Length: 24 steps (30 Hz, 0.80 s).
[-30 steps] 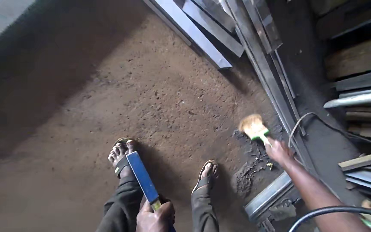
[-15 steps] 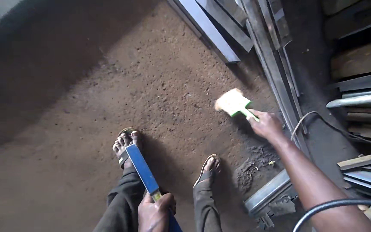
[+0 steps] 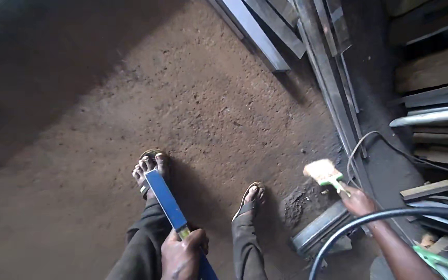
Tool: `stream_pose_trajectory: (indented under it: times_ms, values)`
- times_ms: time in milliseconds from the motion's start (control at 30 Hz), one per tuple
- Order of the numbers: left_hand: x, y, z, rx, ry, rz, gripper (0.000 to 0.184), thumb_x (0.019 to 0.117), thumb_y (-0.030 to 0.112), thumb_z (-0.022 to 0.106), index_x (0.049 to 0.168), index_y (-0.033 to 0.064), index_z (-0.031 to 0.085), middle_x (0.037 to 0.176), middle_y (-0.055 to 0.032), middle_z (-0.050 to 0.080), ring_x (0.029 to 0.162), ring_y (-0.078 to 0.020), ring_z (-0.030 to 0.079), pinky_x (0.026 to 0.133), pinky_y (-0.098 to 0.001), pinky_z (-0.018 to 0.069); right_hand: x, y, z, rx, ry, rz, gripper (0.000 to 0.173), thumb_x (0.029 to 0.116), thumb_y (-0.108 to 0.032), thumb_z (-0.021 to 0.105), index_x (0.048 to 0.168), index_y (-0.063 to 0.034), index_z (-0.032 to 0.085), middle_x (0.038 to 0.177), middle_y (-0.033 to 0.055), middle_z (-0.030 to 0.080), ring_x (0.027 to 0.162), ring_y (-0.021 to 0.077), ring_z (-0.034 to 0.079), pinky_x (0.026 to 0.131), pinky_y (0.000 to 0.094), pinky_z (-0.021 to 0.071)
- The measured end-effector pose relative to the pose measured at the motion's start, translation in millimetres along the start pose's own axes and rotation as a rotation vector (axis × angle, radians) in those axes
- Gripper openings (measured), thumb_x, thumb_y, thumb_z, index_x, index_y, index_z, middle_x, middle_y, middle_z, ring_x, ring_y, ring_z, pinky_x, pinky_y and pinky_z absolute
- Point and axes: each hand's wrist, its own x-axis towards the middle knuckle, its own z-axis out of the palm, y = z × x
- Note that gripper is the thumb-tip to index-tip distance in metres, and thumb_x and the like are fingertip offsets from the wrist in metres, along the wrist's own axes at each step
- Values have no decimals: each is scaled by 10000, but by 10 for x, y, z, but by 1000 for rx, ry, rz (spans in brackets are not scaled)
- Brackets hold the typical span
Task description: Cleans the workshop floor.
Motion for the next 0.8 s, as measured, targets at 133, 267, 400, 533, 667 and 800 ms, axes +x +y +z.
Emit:
stream_pose_trajectory:
  times_ms: [133,267,400,533,667,800]
  values:
    - [-19,5,58,21,2,13,176,737,-59,582,882,30,535,589,-35,541,442,-129,528,420,-276,485,251,-820,-430,138,192,-168,430,1082,-372,501,1486,-250,578,1162,255,720,1061,504,675,896,723,484]
    - [-32,13,87,36,4,33,180,734,-58,589,875,34,526,599,-40,533,448,-135,523,426,-276,483,596,-1292,-381,149,147,-174,453,1087,-405,448,1522,-306,526,1256,230,697,1129,483,660,906,712,480]
    - [-12,-14,64,20,-6,27,166,752,-61,573,877,36,523,584,-32,534,442,-127,529,423,-272,491,524,-530,254,-35,-86,3,433,1076,-364,471,1486,-258,564,1272,239,678,1149,476,650,904,704,498]
    - [20,-49,19,5,-4,-8,145,768,-59,563,867,39,521,583,-31,535,446,-129,527,429,-272,486,254,328,444,-147,-278,141,365,1066,-308,501,1325,-131,686,1313,213,666,1247,418,613,1006,662,467]
    - [26,-59,-10,32,10,-18,138,778,-66,548,867,36,520,584,-25,545,444,-119,528,423,-257,475,131,154,103,81,0,62,395,1071,-299,531,1440,-197,623,1266,255,682,1188,499,621,984,716,443]
    - [16,-66,38,57,-2,-2,122,800,-71,552,867,28,529,583,-34,548,449,-127,536,430,-267,490,300,-744,-300,302,180,-154,419,1083,-328,509,1477,-210,588,1275,226,693,1180,472,643,1000,707,445]
